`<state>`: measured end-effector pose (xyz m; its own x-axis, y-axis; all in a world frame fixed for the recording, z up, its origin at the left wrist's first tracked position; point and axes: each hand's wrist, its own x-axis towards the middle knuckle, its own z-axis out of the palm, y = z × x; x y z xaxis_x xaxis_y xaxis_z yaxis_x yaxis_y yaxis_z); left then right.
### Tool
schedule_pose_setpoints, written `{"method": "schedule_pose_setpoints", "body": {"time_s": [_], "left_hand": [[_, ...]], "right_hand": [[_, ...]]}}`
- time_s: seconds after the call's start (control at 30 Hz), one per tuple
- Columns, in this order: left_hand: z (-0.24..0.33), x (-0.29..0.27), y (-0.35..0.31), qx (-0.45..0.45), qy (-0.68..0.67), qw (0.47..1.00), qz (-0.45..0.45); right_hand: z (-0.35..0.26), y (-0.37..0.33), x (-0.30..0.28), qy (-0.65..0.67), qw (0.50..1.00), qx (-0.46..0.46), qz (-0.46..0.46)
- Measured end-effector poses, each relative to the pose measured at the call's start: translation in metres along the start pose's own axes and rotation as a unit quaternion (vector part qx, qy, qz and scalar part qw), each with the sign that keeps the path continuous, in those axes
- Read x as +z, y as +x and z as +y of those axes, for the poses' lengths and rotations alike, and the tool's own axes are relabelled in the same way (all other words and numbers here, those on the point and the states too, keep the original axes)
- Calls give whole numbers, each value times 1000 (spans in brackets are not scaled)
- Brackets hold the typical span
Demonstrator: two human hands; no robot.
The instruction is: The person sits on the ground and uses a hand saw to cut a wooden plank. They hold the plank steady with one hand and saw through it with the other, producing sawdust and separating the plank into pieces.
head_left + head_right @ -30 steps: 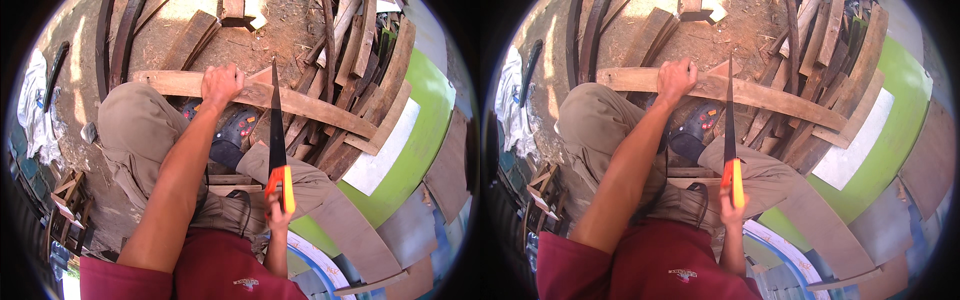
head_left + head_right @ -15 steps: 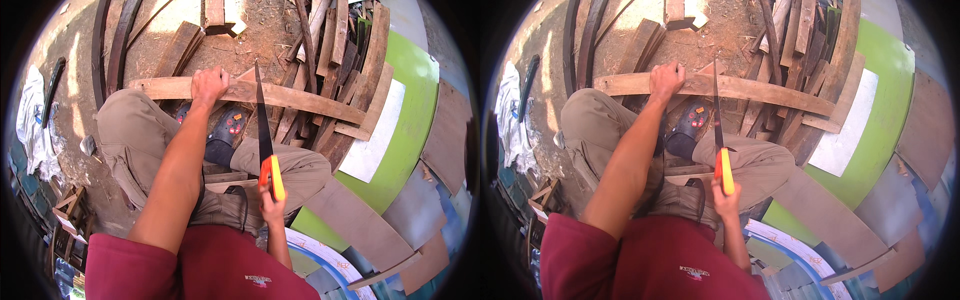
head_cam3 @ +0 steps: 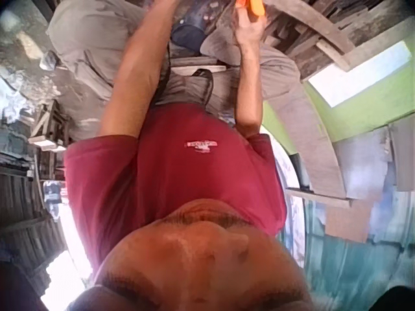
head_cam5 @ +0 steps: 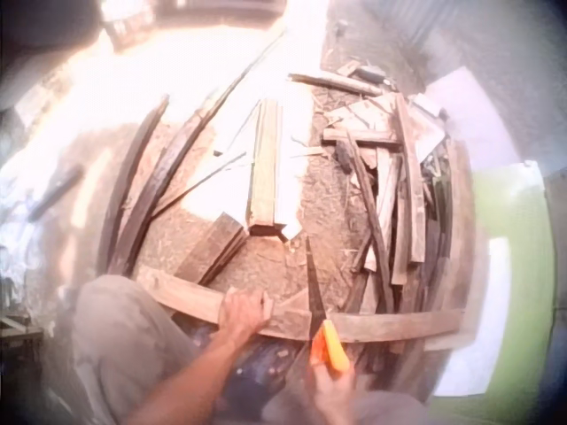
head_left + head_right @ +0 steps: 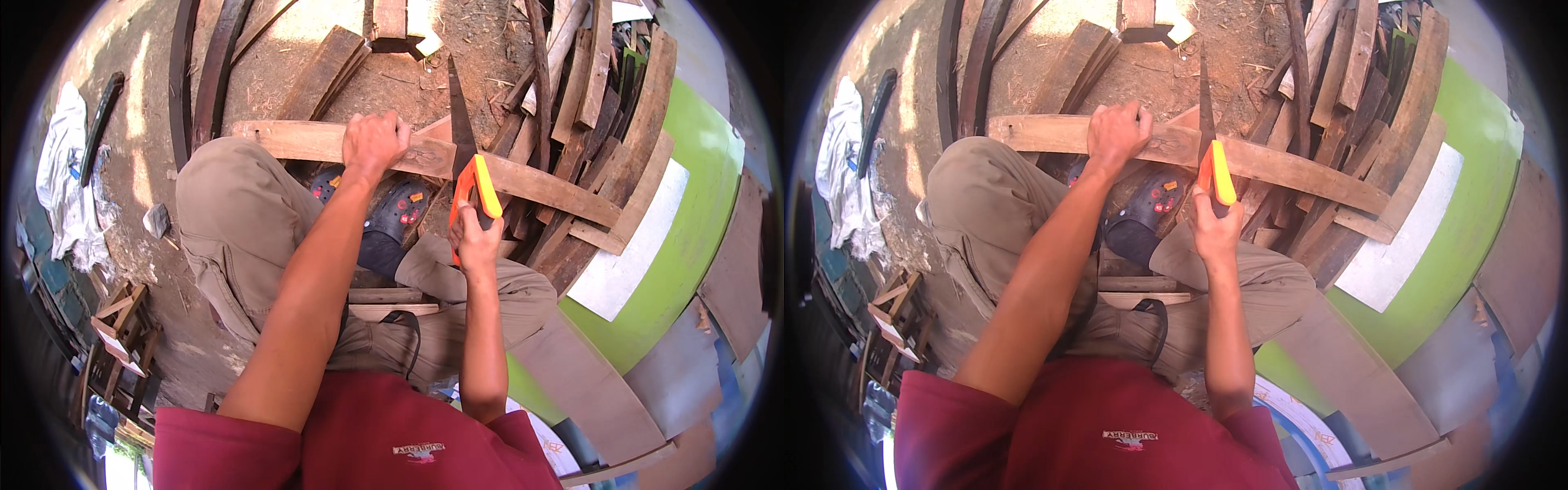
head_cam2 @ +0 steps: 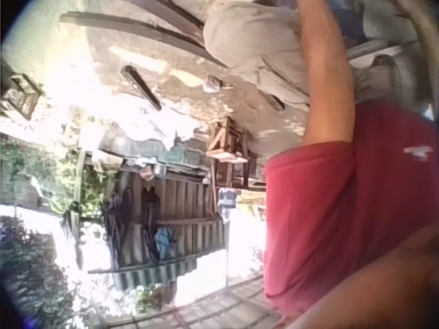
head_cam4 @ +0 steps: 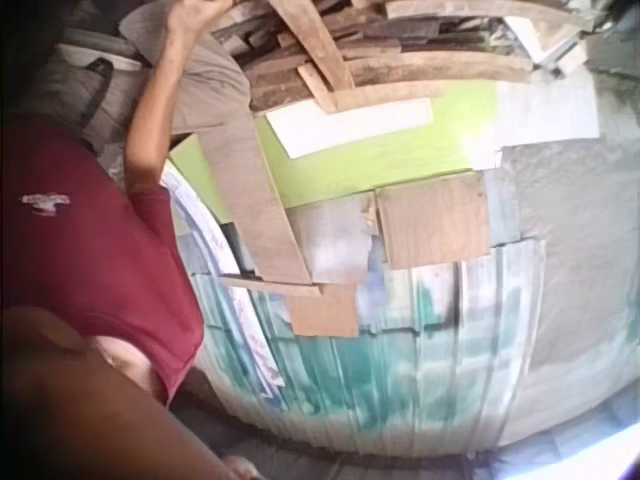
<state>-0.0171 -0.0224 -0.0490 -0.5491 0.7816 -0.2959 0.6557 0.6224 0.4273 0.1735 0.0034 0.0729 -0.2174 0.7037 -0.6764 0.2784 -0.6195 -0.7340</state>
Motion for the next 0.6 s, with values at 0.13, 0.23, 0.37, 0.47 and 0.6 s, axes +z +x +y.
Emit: {"method": "schedule_pose_setpoints", "body": {"time_s": [0.13,0.23,0.37,0.47,0.6], "left_hand": [[6,2,-2,-1,17,1000,-20],[4,-2,8,-19,20,999,-47],[1,-3,5,-4,12,1000,-9],[-4,2,1,5,8,1000,14],[-3,-2,-2,-1,14,1000,8]], "right_hand": [[29,0,-3,-83,993,-80,35],[21,-73,-24,-108,991,-61,43],[-3,-218,-61,-165,985,26,46],[4,-248,-75,-185,982,9,31],[12,-173,-55,-123,991,7,51]]}}
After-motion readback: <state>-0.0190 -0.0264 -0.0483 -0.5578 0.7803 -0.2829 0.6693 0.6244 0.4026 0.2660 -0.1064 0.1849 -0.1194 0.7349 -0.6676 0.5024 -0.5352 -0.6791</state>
